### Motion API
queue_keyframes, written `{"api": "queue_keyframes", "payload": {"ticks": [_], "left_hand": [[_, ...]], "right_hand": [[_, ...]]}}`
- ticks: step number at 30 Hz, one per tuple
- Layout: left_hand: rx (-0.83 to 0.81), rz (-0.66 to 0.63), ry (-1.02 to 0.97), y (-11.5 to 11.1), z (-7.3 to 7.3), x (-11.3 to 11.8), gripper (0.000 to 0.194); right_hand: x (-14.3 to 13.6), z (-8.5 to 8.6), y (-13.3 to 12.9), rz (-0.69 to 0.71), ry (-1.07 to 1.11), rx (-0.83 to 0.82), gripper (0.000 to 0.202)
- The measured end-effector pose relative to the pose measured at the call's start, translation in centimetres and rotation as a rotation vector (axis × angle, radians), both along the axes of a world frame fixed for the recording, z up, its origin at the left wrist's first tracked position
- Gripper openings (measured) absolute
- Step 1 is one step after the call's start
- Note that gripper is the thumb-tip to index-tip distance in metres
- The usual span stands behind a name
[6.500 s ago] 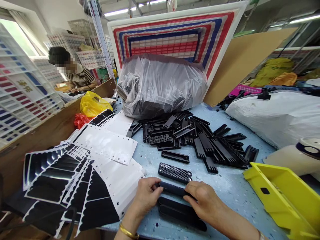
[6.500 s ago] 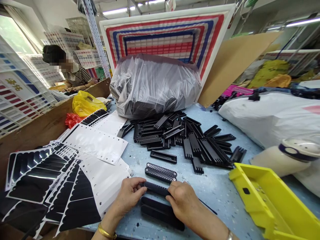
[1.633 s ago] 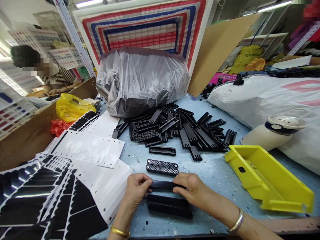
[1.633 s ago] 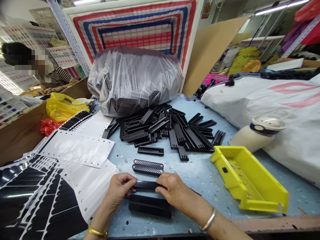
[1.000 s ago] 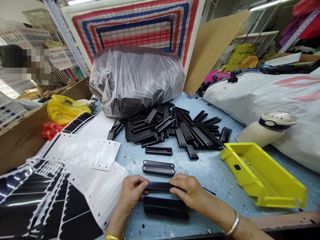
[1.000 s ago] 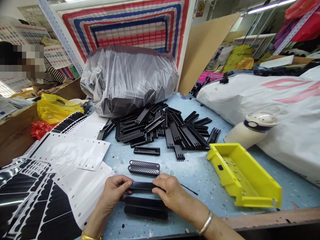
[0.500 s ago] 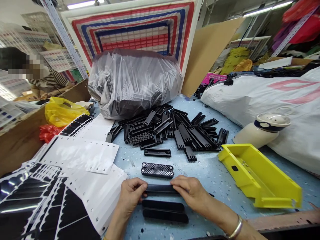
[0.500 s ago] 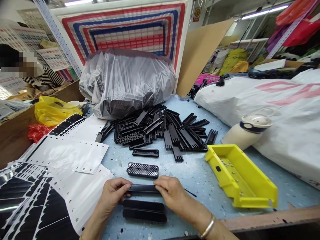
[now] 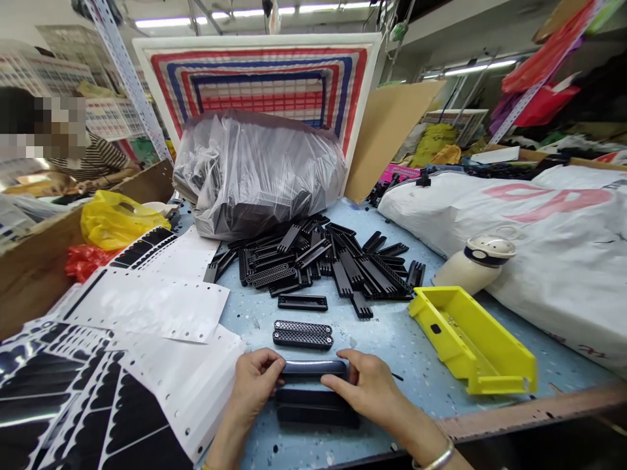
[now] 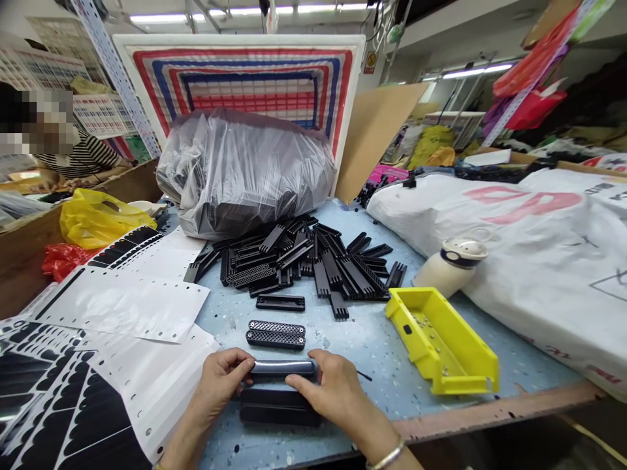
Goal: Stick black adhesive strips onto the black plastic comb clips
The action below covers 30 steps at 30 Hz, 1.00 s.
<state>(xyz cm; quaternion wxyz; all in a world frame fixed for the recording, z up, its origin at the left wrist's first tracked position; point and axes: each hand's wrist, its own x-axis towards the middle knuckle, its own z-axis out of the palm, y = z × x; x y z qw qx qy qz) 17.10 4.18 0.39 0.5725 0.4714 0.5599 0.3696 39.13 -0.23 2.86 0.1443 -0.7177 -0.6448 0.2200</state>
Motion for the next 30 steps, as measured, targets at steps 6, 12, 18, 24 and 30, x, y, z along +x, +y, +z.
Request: {"api": "queue_keyframes", "payload": {"ticks": [6, 12, 18, 24, 30], "left_hand": [[0.128, -0.053, 0.156, -0.1, -0.7, 0.2, 0.018], [0.191, -0.090, 0.211, -0.3, -1.0, 0.3, 0.013], [0.206, -0.095, 0.215, -0.5, -1.3, 0.0, 0.016], [0.211, -0.099, 0.229, -0.5, -1.4, -0.1, 0.018], [0.208, -0.122, 0.231, -0.3, -1.3, -0.2, 0.021]], "right_hand": [[-1.3, 0.5, 1.1, -0.058, -0.116, -0.005, 0.035], [-1.7, -0.2, 1.6, -0.131, -0.102, 0.023, 0.031], [0.0, -2.8, 1.4, -0.136, 0.135, 0.138, 0.028], [0.6, -4.2, 1.3, -0.122, 0.255, 0.208, 0.040], [1.3, -3.7, 0.9, -0.156, 0.417, 0.159, 0.055]]}}
